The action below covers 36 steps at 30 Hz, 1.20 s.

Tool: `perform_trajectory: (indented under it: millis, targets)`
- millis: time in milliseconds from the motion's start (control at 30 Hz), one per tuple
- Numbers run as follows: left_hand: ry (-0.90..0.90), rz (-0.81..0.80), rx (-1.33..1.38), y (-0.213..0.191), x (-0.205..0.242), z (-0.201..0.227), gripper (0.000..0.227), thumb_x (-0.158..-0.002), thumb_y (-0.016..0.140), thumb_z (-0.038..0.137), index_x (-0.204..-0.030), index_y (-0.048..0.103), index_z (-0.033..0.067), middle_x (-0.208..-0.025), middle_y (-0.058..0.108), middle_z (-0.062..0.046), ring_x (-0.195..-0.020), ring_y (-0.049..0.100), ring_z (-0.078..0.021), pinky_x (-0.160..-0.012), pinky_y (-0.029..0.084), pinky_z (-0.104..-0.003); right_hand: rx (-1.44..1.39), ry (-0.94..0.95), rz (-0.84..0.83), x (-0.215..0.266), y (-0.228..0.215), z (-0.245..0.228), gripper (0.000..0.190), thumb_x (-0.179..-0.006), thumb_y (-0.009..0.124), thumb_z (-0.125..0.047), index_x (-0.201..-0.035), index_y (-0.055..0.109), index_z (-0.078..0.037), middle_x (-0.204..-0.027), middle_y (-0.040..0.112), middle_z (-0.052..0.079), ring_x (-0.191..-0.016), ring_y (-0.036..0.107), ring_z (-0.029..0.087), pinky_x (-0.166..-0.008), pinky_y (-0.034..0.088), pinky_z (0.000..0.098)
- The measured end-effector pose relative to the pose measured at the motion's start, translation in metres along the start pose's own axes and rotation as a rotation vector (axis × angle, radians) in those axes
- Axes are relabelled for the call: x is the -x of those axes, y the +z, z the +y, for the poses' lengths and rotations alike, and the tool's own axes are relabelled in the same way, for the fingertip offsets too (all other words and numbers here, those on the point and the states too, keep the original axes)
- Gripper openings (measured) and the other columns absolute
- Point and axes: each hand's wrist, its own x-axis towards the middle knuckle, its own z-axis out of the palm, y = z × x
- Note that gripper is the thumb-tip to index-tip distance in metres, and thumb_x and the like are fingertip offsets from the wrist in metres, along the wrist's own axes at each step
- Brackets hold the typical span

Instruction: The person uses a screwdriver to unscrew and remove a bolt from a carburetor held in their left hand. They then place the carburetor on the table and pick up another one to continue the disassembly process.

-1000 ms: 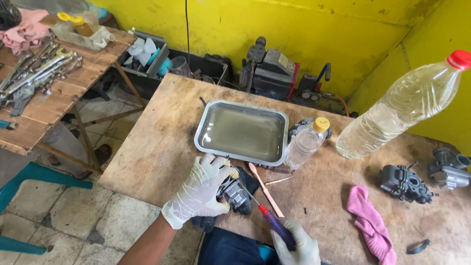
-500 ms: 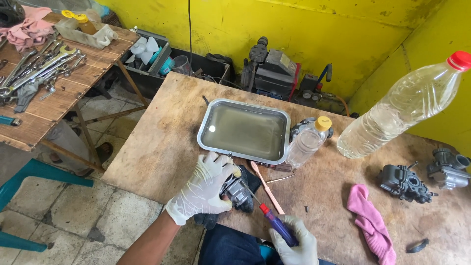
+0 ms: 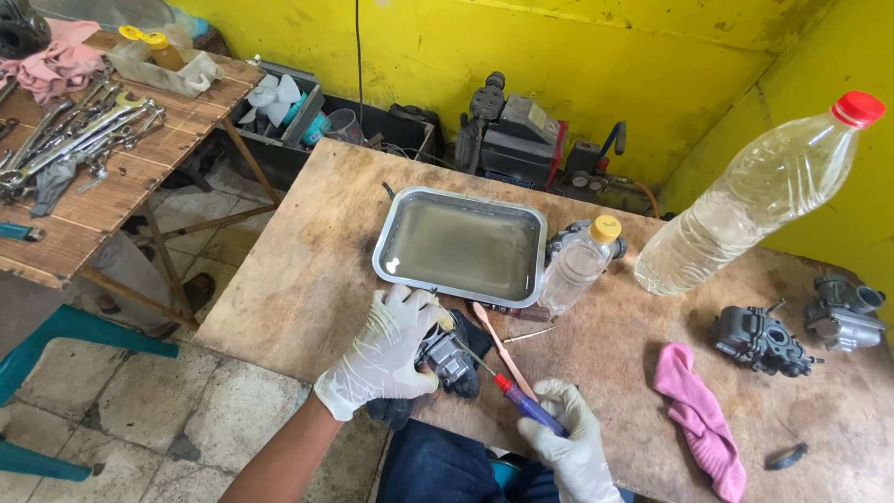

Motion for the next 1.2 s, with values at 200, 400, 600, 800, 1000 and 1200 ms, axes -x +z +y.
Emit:
perform_trajectory:
  millis: [200,400,600,800,1000,1200]
  targets:
    - [0.022,0.017,0.011,0.002,0.002,-0.001,0.064,-0.043,0.066,0.033,-0.104,0.060,0.0173,-0.104,0.057,-0.005,-0.093,0.047,-0.0277,-0.073,0.035,-0.044,1.271,-1.350,0.087,-0.015,-0.025,0.042,0.068,-0.091,0.078,-0.023,-0.150,0.044,-0.020,-0.089,0.067,0.003,-0.054,0.055,0.021,-0.043,0.044,0.0391]
    - [0.035,0.019,-0.005,0.002,0.003,-0.002,0.065,-0.042,0.065,0.031,-0.106,0.061,0.0189,-0.106,0.055,-0.005,-0.092,0.046,-0.0276,-0.073,0.034,-0.043,0.542,-0.187,-0.018,0.000,-0.006,0.010,0.033,-0.088,0.074,-0.030,-0.063,0.072,-0.008,-0.052,0.067,0.002,-0.050,0.057,0.013,-0.053,0.045,0.0288]
    - [0.000,0.026,-0.013,0.004,0.001,0.002,0.065,-0.039,0.066,0.032,-0.104,0.061,0.0217,-0.105,0.058,-0.003,-0.093,0.048,-0.0281,-0.071,0.034,-0.043,0.044,0.188,-0.100,0.001,0.010,-0.030,0.031,-0.081,0.068,0.002,-0.111,0.066,-0.002,-0.058,0.064,0.020,-0.037,0.034,0.015,-0.035,0.019,0.0269]
    - [-0.003,0.015,-0.014,0.005,0.000,0.000,0.065,-0.038,0.063,0.033,-0.102,0.061,0.0193,-0.105,0.057,-0.005,-0.092,0.048,-0.0295,-0.072,0.034,-0.045,0.922,-0.779,0.031,-0.004,-0.009,0.010,0.025,-0.082,0.081,-0.028,-0.105,0.074,-0.019,-0.094,0.073,-0.002,-0.089,0.074,0.014,-0.080,0.059,0.0265]
    - [0.029,-0.005,-0.066,0.004,-0.001,0.001,0.065,-0.039,0.065,0.034,-0.103,0.062,0.0211,-0.101,0.056,-0.003,-0.088,0.046,-0.0287,-0.069,0.033,-0.045,0.840,-0.578,0.081,-0.007,-0.015,0.041,0.036,-0.085,0.076,-0.036,-0.114,0.080,-0.016,-0.106,0.085,0.003,-0.095,0.083,0.014,-0.086,0.064,0.0249]
    - [-0.017,0.005,-0.030,0.004,0.000,0.002,0.064,-0.039,0.065,0.033,-0.102,0.060,0.0226,-0.102,0.058,-0.001,-0.088,0.048,-0.0272,-0.068,0.033,-0.043,0.015,0.126,-0.001,0.000,0.009,-0.002,0.025,-0.089,0.072,-0.004,-0.112,0.076,0.004,-0.063,0.070,0.023,-0.039,0.037,0.013,-0.036,0.023,0.0248]
